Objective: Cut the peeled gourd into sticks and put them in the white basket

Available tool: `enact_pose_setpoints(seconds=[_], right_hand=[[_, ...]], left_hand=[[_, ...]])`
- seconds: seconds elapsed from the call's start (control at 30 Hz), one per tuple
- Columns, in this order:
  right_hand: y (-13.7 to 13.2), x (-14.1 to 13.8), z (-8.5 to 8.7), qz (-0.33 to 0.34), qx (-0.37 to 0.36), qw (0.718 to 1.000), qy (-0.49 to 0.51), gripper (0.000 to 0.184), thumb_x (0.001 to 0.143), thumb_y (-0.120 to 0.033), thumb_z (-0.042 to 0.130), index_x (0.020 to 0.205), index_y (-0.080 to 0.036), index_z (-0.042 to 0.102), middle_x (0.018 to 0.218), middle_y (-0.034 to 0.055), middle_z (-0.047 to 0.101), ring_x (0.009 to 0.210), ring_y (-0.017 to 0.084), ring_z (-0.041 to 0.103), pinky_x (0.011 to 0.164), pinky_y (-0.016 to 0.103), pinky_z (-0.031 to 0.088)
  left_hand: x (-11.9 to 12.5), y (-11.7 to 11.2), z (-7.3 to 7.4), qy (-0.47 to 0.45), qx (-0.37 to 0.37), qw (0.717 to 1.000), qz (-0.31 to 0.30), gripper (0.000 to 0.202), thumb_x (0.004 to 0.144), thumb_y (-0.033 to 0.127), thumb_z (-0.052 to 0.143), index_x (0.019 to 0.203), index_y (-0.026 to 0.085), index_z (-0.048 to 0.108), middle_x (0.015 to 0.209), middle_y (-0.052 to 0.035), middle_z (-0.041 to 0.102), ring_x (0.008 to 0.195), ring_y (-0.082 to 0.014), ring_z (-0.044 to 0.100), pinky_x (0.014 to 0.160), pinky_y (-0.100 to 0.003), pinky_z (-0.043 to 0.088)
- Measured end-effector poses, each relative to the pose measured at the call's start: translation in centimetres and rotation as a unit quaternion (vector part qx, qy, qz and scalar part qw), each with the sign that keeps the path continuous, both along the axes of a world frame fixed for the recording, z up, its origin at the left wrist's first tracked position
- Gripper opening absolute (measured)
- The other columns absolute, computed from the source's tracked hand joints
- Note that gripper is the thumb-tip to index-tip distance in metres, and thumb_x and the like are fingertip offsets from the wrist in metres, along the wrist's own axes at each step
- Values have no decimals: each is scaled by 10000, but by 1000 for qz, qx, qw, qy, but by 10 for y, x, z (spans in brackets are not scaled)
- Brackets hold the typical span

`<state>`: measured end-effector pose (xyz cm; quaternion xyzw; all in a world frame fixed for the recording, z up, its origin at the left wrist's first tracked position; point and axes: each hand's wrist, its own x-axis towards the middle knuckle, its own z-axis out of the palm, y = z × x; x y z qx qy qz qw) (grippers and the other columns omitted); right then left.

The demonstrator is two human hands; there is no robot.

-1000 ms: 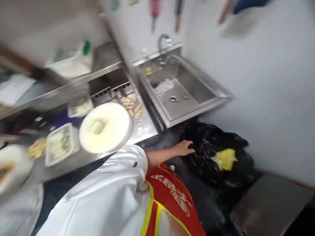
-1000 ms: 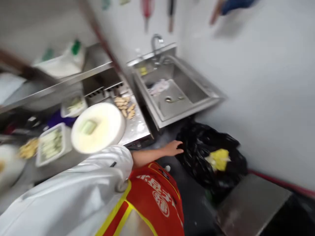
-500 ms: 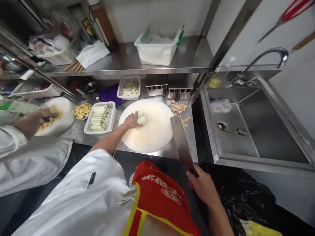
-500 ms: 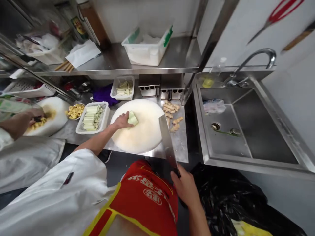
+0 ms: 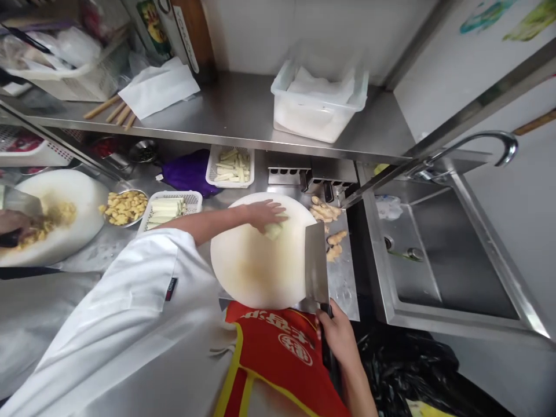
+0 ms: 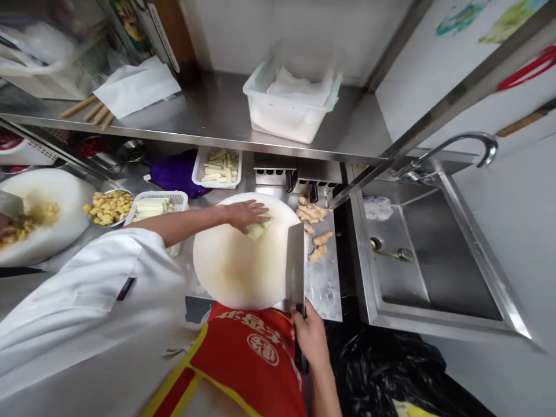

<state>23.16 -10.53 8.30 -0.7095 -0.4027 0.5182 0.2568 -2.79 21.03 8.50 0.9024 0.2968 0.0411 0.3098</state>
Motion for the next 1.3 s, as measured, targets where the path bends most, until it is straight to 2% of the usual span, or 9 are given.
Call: enact_pose_setpoints(seconds=[0.07, 0.17, 0.27, 0.37, 0.53, 0.63, 0.83, 1.07, 1.3], right_hand=[[5, 3, -3, 2, -11, 1000, 6, 239, 813, -480, 537, 826, -251, 468, 564, -64, 559, 470, 175, 559, 509, 298, 456], [14, 12, -8, 20, -16, 1000, -4, 272, 806, -513, 538, 851, -255, 460, 580, -59, 572, 479, 187, 576, 530, 315, 477], [23, 24, -7, 54, -10, 997, -61, 305, 831, -533, 517, 933, -247, 483, 560, -57, 572, 485, 210, 593, 556, 330, 490], [29, 35, 3, 96, 25, 983, -154, 433, 860, -561, 487, 1104, -205, 532, 568, -31, 610, 507, 235, 620, 577, 339, 491], [37, 41, 25, 214, 67, 955, -192, 578, 920, -606, 425, 1271, -159, 527, 642, 21, 677, 541, 247, 653, 609, 344, 511], [49, 25, 31, 297, 111, 928, -196, 517, 965, -543, 405, 1316, -185, 534, 902, 98, 758, 792, 278, 732, 763, 363, 543], [74, -13, 14, 408, 114, 883, -203, 435, 987, -333, 370, 1354, -169, 536, 1201, 164, 723, 1130, 308, 687, 950, 411, 516], [59, 0, 0, 384, 118, 896, -187, 603, 968, -359, 447, 1538, -170, 388, 1481, 167, 560, 1349, 281, 559, 1121, 464, 450], [54, -18, 25, 388, 24, 899, -202, 577, 1009, -404, 325, 1500, -110, 394, 1283, 201, 683, 1203, 319, 664, 997, 445, 511]], left_hand=[[-1, -33, -15, -3, 54, 998, 6, 704, 616, 403, 837, 1293, 318, 666, 1565, -73, 489, 1512, -324, 340, 1269, -477, 118], [7, -89, -45, -6, 136, 977, 164, 763, 693, 492, 825, 1382, 252, 603, 1646, -157, 336, 1546, -411, 218, 1252, -608, 52], [23, -126, -69, -12, 148, 917, 370, 605, 795, 456, 761, 1332, 211, 627, 1637, -205, 314, 1526, -437, 240, 1211, -621, 219], [26, -142, -78, -51, 149, 876, 456, 474, 819, 373, 724, 1254, 203, 646, 1530, -197, 444, 1462, -397, 363, 1153, -566, 359], [-10, -177, -80, -137, 206, 877, 413, 522, 774, 416, 744, 1205, 156, 606, 1332, -198, 567, 1347, -332, 502, 1121, -492, 451], [-27, -205, -86, -146, 237, 888, 365, 464, 806, 441, 724, 1169, 167, 634, 1306, -191, 582, 1346, -334, 506, 1124, -502, 459], [-36, -226, -97, -119, 198, 899, 373, 561, 818, 517, 731, 1290, 221, 661, 1352, -193, 570, 1369, -376, 470, 1141, -589, 416], [-57, -221, -98, -112, 173, 927, 312, 479, 851, 587, 665, 1187, 246, 691, 1348, -154, 639, 1363, -335, 512, 1185, -591, 334], [-66, -212, -98, -139, 197, 936, 257, 440, 881, 586, 647, 1142, 237, 705, 1205, -144, 706, 1221, -308, 602, 1016, -489, 467]])
